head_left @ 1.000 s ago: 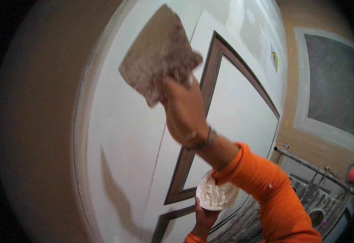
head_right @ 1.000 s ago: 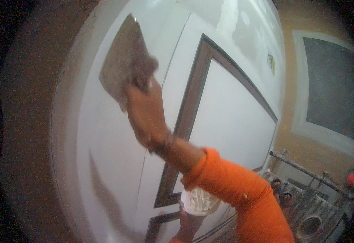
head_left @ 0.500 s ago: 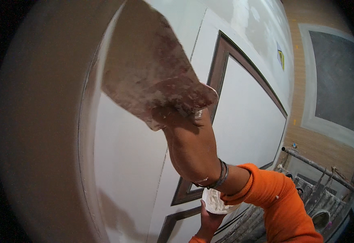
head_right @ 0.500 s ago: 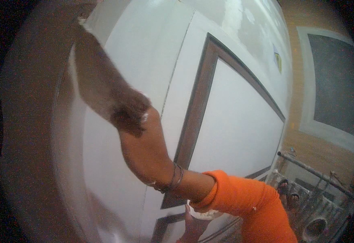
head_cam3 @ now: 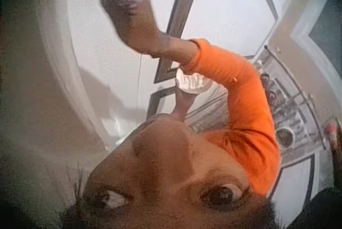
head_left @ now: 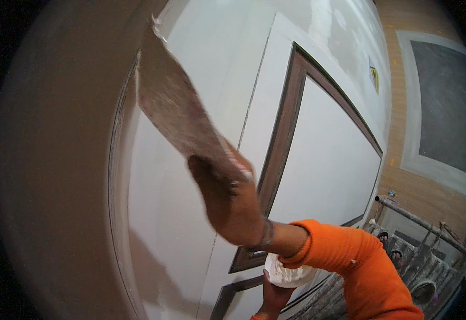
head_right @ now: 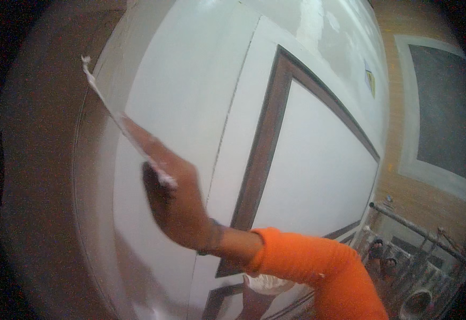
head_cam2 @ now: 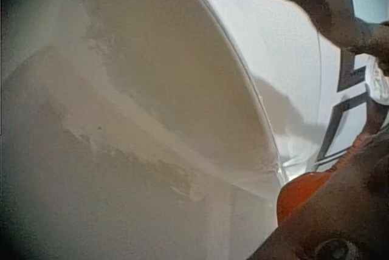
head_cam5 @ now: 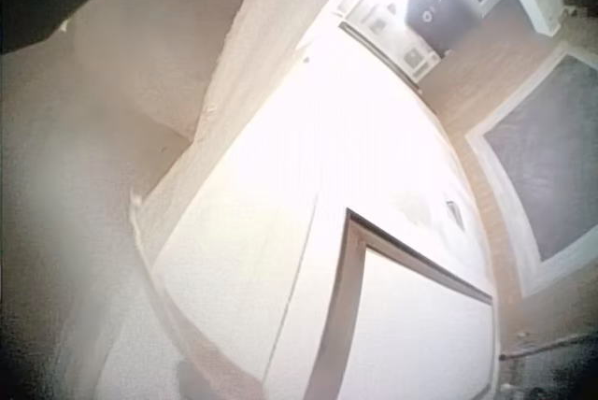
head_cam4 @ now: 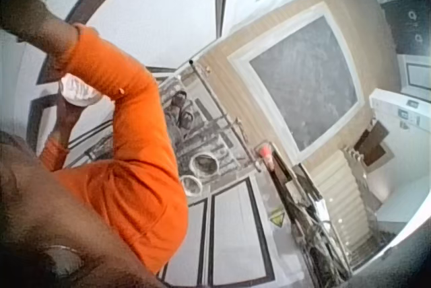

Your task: The person applies a white plaster-like substance to a wall using a trowel, smoothing it over the surface. They repeatedly scoop the material from a small container held in the left hand and spread it across the wall area.

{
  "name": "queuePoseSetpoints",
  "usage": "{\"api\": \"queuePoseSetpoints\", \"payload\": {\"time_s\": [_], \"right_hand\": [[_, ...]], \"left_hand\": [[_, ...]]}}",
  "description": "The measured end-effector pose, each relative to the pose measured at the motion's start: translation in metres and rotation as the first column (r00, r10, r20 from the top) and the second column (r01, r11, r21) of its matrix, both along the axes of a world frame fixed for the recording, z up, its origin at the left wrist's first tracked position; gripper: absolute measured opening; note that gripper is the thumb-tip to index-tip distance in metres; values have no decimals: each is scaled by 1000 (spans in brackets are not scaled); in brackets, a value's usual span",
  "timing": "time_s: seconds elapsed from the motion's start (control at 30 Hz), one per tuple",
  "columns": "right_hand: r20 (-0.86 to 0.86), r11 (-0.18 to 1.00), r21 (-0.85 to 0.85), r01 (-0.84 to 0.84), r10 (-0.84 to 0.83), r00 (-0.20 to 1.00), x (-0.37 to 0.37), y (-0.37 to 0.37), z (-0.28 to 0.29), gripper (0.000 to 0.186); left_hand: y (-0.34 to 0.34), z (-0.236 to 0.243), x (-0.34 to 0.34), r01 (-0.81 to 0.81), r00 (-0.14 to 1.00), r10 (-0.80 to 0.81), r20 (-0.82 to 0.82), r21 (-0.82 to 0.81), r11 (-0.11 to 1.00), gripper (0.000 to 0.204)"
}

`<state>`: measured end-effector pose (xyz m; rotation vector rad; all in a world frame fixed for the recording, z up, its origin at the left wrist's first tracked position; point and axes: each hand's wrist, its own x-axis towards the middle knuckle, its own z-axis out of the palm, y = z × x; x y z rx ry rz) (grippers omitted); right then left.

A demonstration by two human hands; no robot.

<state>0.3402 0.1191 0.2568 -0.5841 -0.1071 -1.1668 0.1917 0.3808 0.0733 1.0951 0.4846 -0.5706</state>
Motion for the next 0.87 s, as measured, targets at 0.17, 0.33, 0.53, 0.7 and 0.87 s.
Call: {"api": "queuePoseSetpoints", "payload": {"time_s": [0.17,0.33,0.53,0.7,0.87], "right_hand": [[16,915,264,-304,311,950,52,-44,-24,31],[223,972,148,-181,146,964,75,-78,2,31],[-37,987,145,65,-60,998,41,-28,15,31],[3,991,87,-101,101,995,-19,22,11,31],[-68,956,122,-265,274,959,-46,27,-2,22]], "left_hand": [[-6,10,-7,5,1000,-5,3,35,999,73],[-7,4,-8,-5,1000,5,-27,-18,1000,73],[11,-1,-16,-22,1000,22,-3,-75,997,72],[-4,11,-18,12,1000,-11,-21,44,999,68],[3,14,-19,69,998,-68,-16,84,994,70]]}}
